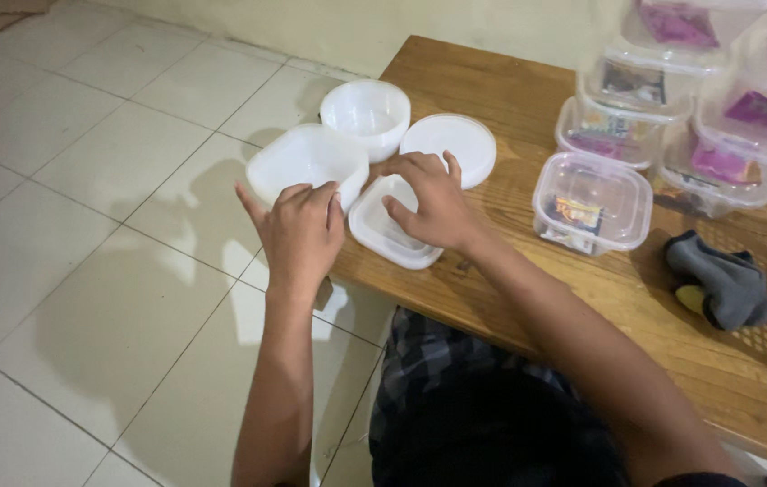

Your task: The person wipes the inside of clear plastic containers with a cloth, places small packets inside, and secures the lids. They repeat this process for several containers, stacking the finished ones on the table.

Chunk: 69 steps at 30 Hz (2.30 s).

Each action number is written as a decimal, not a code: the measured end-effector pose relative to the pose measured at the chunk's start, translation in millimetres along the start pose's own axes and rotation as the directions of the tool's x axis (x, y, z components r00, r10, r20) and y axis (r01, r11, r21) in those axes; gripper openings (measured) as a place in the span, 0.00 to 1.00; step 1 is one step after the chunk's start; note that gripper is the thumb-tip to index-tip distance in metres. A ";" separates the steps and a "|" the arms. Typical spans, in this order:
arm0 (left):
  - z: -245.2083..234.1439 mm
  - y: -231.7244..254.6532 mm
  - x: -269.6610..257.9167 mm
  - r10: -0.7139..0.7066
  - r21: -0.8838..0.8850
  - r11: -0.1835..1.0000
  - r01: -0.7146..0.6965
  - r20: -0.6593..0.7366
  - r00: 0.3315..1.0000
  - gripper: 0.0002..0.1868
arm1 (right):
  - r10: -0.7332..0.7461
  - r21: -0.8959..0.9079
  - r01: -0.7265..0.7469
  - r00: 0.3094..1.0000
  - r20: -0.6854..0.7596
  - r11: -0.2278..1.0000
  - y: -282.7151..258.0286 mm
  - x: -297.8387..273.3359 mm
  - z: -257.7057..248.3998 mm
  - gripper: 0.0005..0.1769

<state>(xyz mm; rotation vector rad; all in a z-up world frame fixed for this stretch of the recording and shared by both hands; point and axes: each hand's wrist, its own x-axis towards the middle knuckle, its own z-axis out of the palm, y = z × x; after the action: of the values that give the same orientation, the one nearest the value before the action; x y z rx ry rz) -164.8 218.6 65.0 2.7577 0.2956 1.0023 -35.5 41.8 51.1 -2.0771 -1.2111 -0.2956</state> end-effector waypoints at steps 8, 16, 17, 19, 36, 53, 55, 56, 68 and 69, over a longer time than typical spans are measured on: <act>3.0 -5.6 4.8 0.037 -0.004 0.999 -0.038 -0.112 0.993 0.08 | 0.057 0.014 -0.057 0.998 -0.038 0.998 11.4 7.4 14.9 0.23; 7.1 -8.9 7.6 0.067 -0.017 0.997 -0.073 -0.257 0.964 0.08 | 0.132 0.104 -0.130 0.991 -0.015 0.986 13.3 8.1 13.9 0.21; 7.5 -8.9 10.0 0.082 -0.006 0.996 -0.088 -0.299 0.951 0.07 | 0.145 0.109 -0.143 0.989 -0.015 0.984 12.9 9.4 14.1 0.20; 6.9 -8.0 11.3 0.098 0.004 0.995 -0.103 -0.355 0.930 0.06 | 0.117 0.267 -0.095 0.991 -0.067 0.959 12.9 10.5 13.7 0.23; 21.0 68.8 13.2 0.422 -0.112 0.865 -0.489 -0.364 0.830 0.05 | 0.379 0.690 -0.204 0.919 -0.109 0.694 24.8 -19.4 -92.3 0.30; 123.5 222.9 39.6 0.221 -0.991 -0.026 0.131 0.122 0.968 0.46 | 0.545 0.703 -0.176 0.764 -0.344 0.689 77.5 -123.7 -197.0 0.21; 133.0 228.0 42.9 0.232 -0.990 -0.021 0.140 0.132 0.964 0.45 | 0.544 0.692 -0.182 0.764 -0.348 0.699 85.3 -130.3 -198.5 0.22; 136.3 230.1 43.9 0.235 -0.990 -0.009 0.139 0.133 0.963 0.45 | 0.543 0.687 -0.185 0.764 -0.349 0.703 88.9 -133.9 -199.4 0.22; 140.5 240.5 33.9 0.214 -0.947 0.312 -0.073 -0.005 0.977 0.32 | 0.560 0.561 -0.294 0.730 -0.391 0.774 104.5 -155.6 -201.1 0.25; 142.7 240.5 34.7 0.210 -0.935 0.341 -0.093 -0.021 0.978 0.31 | 0.586 0.580 -0.312 0.718 -0.375 0.753 105.4 -155.2 -200.4 0.25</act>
<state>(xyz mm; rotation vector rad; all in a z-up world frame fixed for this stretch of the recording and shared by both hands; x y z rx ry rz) -17.1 -19.9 38.1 1.7133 -0.4706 0.6875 -1.8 -230.1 68.8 -1.6141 -0.3303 -0.2757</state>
